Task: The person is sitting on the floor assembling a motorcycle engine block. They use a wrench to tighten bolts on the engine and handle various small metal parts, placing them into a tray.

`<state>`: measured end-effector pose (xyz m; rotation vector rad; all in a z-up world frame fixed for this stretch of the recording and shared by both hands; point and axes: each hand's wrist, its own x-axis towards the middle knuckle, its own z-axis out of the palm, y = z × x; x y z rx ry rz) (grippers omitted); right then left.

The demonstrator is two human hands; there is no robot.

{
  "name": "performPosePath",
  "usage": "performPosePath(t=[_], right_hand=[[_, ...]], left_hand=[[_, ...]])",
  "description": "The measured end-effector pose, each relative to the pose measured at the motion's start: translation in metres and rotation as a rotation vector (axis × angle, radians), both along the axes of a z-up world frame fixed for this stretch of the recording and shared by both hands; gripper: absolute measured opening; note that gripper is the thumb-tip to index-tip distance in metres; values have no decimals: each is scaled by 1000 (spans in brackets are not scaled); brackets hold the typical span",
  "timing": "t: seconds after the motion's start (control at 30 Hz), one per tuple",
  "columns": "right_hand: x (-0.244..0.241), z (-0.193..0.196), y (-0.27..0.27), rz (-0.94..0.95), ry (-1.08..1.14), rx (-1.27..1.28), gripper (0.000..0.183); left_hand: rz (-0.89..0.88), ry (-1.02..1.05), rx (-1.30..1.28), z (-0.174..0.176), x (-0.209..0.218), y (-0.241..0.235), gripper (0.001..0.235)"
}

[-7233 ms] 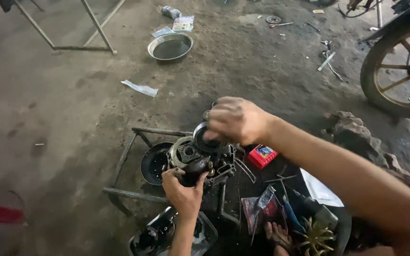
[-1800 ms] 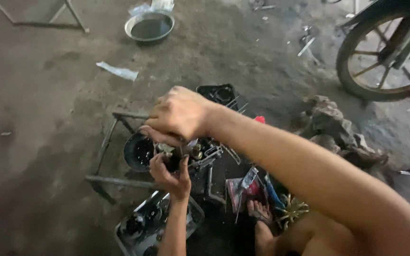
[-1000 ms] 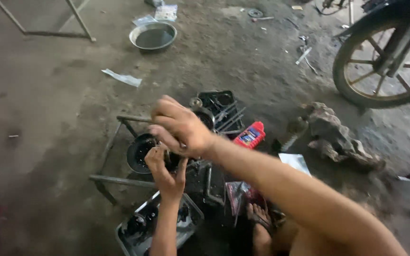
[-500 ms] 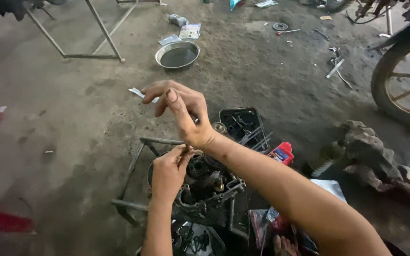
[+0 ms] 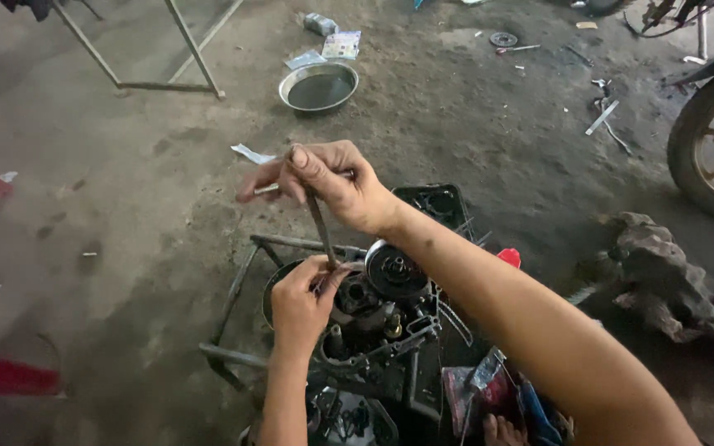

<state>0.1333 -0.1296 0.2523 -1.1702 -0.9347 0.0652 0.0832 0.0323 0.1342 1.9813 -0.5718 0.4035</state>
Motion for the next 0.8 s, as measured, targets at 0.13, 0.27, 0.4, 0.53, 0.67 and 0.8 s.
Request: performPosePath(t=[0.13, 0.27, 0.4, 0.53, 0.67, 0.8], right_hand=[[0, 3, -5, -179, -169, -18, 44], [-3, 27, -28, -801, -857, -546, 23], [-6, 46, -30, -768, -1184, -708, 22], [11, 40, -35, -674, -1249, -764, 23], [-2, 33, -27, -582, -991, -662, 20], [-12, 15, -17, -650, -775, -365, 18]], left_hand=[[-32, -16, -87, -26, 8, -4, 22], [-76, -10, -97, -47, 13, -10, 23], [-89, 264, -436, -63, 14, -10, 30], [-25, 332, -326, -63, 18, -5, 35], [-18, 310, -363, -63, 18, 1, 36], [84, 217, -449, 10, 21, 6, 42]])
